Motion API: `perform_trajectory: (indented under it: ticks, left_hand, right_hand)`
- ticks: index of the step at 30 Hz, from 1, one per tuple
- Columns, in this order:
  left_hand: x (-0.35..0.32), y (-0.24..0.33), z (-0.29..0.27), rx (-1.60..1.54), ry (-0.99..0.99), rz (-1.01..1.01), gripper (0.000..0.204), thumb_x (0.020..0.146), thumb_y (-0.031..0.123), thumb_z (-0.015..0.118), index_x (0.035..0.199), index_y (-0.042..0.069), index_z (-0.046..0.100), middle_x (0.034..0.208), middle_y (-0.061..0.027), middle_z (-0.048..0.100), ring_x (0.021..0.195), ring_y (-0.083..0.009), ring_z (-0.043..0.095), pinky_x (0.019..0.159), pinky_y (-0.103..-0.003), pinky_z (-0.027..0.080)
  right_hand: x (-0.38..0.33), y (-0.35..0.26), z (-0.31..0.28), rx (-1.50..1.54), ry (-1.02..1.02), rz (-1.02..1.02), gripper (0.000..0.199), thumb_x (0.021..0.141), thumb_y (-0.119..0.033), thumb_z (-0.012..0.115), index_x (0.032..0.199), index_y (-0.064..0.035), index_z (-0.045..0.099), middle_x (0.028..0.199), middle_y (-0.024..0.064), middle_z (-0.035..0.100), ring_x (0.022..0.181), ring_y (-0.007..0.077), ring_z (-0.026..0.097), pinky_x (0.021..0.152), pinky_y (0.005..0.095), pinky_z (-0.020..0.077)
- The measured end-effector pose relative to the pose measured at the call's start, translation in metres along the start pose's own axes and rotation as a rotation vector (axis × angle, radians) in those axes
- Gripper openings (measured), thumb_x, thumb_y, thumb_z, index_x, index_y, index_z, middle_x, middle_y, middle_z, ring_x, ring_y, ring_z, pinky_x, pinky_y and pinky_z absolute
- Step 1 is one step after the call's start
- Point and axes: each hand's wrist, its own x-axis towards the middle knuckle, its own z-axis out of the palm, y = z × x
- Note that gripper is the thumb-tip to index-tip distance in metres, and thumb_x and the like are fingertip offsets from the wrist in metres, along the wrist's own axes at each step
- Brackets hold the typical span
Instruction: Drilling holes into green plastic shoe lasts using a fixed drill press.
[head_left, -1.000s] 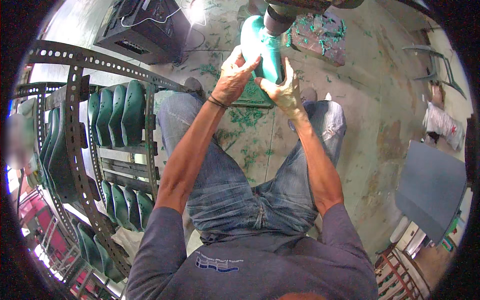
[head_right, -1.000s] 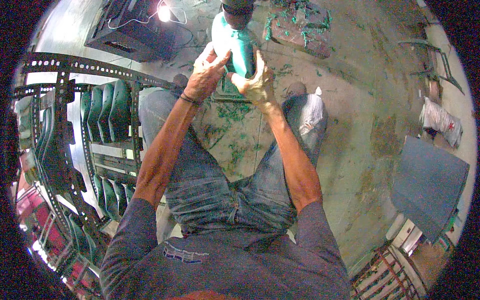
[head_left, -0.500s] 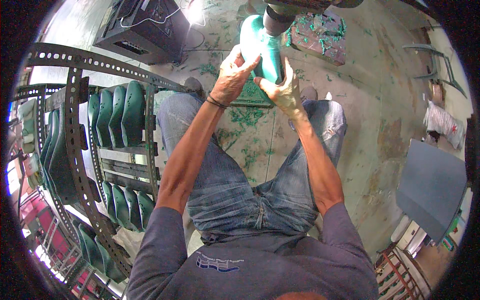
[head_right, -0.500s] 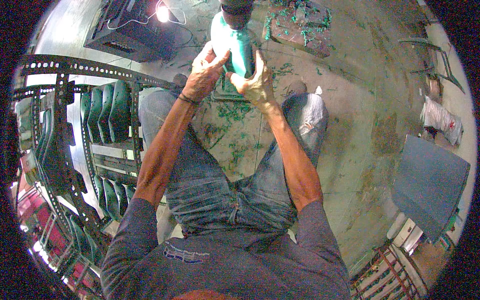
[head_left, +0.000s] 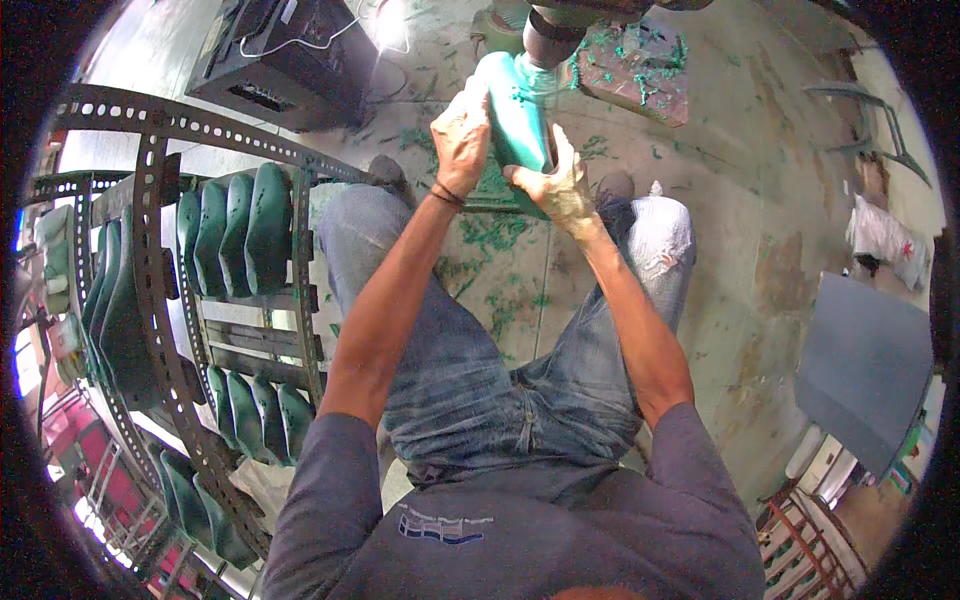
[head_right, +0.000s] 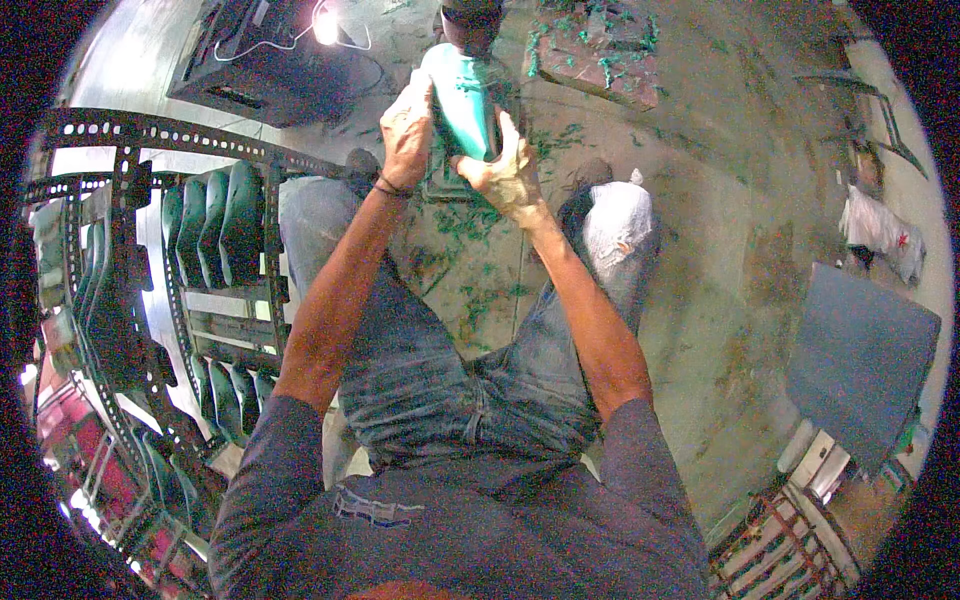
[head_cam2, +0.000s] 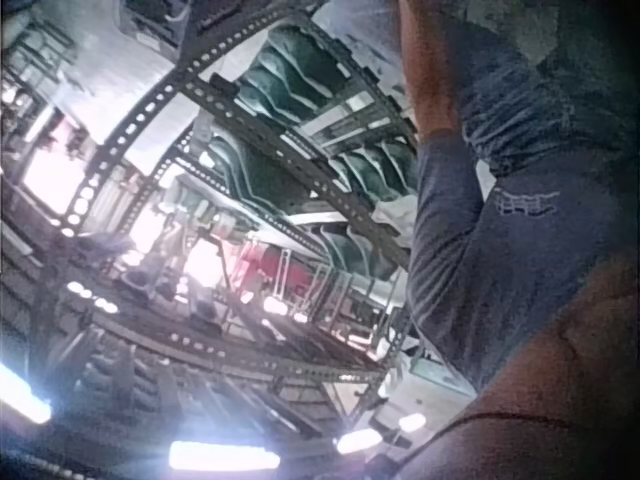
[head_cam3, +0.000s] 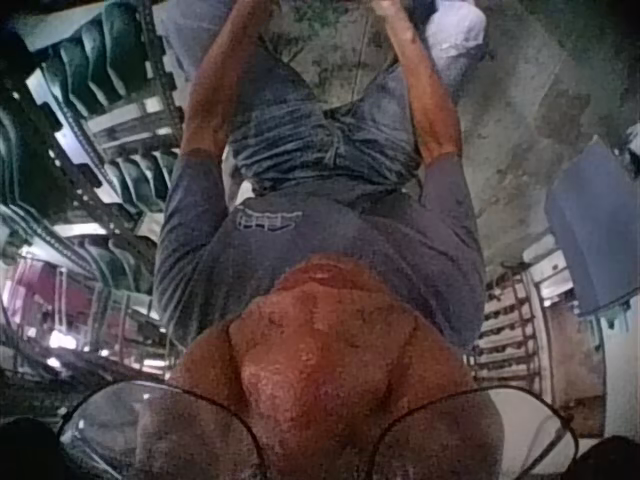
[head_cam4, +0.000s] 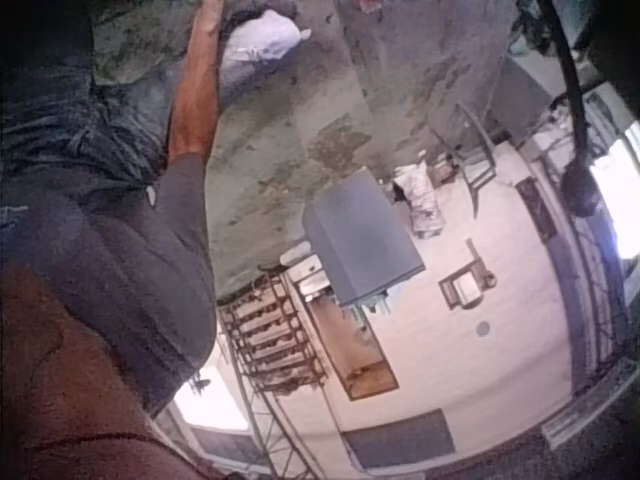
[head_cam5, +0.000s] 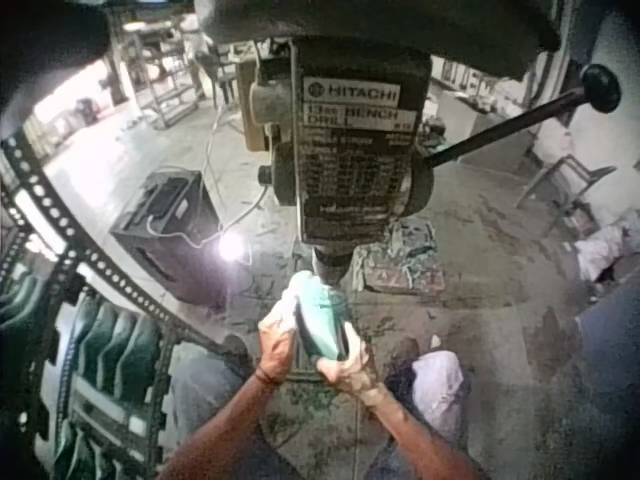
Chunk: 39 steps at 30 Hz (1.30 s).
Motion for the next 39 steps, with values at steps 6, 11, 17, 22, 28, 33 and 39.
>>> perform_trajectory:
  ticks: [6, 11, 17, 22, 28, 33, 39]
  left_hand:
    - [-0.017, 0.038, 0.012, -0.884, -0.322, -0.442, 0.053, 0.103, 0.041, 0.043, 0.14, 0.003, 0.042, 0.135, -0.0077, 0.052, 0.12, -0.0183, 0.053, 0.103, -0.036, 0.043]
    - [-0.016, 0.038, 0.011, -0.918, -0.361, -0.394, 0.052, 0.103, 0.038, 0.046, 0.14, 0.002, 0.041, 0.135, -0.0088, 0.052, 0.122, -0.0202, 0.052, 0.106, -0.038, 0.041]
    - [-0.018, 0.048, 0.01, -0.842, -0.306, -0.397, 0.05, 0.104, 0.035, 0.046, 0.14, 0.001, 0.041, 0.135, -0.0087, 0.051, 0.123, -0.0201, 0.051, 0.107, -0.038, 0.041]
    - [-0.014, 0.044, 0.01, -0.837, -0.305, -0.35, 0.05, 0.103, 0.036, 0.047, 0.139, 0.001, 0.042, 0.135, -0.0084, 0.051, 0.122, -0.0192, 0.051, 0.106, -0.037, 0.041]
    - [-0.016, 0.044, 0.011, -0.699, -0.338, -0.328, 0.048, 0.103, 0.035, 0.047, 0.137, 0.001, 0.044, 0.132, -0.008, 0.052, 0.12, -0.0171, 0.051, 0.104, -0.034, 0.042]
    - [-0.019, 0.039, 0.012, -0.698, -0.347, -0.128, 0.047, 0.103, 0.033, 0.048, 0.137, 0.0, 0.044, 0.133, -0.0081, 0.052, 0.12, -0.0178, 0.051, 0.105, -0.034, 0.041]
    - [-0.014, 0.045, 0.013, -0.881, -0.31, -0.327, 0.046, 0.103, 0.03, 0.048, 0.137, 0.0, 0.044, 0.135, -0.0079, 0.051, 0.121, -0.0172, 0.05, 0.107, -0.034, 0.039]
  right_hand:
    - [0.007, -0.009, -0.012, 0.447, -0.095, 0.233, 0.067, 0.067, -0.028, 0.082, 0.123, 0.0004, 0.057, 0.106, 0.0147, 0.066, 0.094, 0.0302, 0.063, 0.087, 0.0398, 0.0505]
    - [0.006, 0.012, -0.003, 0.085, -0.084, -0.004, 0.06, 0.074, -0.034, 0.08, 0.12, -0.0011, 0.061, 0.107, 0.0112, 0.065, 0.111, 0.0167, 0.055, 0.108, 0.0379, 0.0313]
    - [0.007, 0.008, -0.004, -0.265, 0.038, -0.273, 0.068, 0.069, -0.025, 0.082, 0.126, -0.001, 0.055, 0.124, 0.0181, 0.058, 0.112, 0.0296, 0.057, 0.095, 0.0403, 0.047]
    - [0.014, 0.001, -0.01, 0.21, -0.037, -0.164, 0.062, 0.068, -0.02, 0.08, 0.123, -0.0022, 0.057, 0.112, 0.0145, 0.066, 0.101, 0.026, 0.063, 0.089, 0.0378, 0.0504]
    - [0.014, -0.007, -0.013, 0.273, -0.032, -0.13, 0.062, 0.069, -0.02, 0.08, 0.123, -0.0024, 0.057, 0.109, 0.014, 0.067, 0.098, 0.0251, 0.064, 0.088, 0.0375, 0.0509]
    - [0.013, 0.001, -0.009, 0.338, -0.048, 0.184, 0.067, 0.069, -0.024, 0.08, 0.128, -0.0019, 0.055, 0.112, 0.0177, 0.065, 0.098, 0.0269, 0.064, 0.088, 0.0385, 0.0509]
    - [0.013, 0.007, -0.004, 0.386, -0.103, 0.189, 0.077, 0.068, -0.027, 0.082, 0.133, 0.0007, 0.05, 0.121, 0.021, 0.06, 0.101, 0.0302, 0.063, 0.09, 0.04, 0.0505]
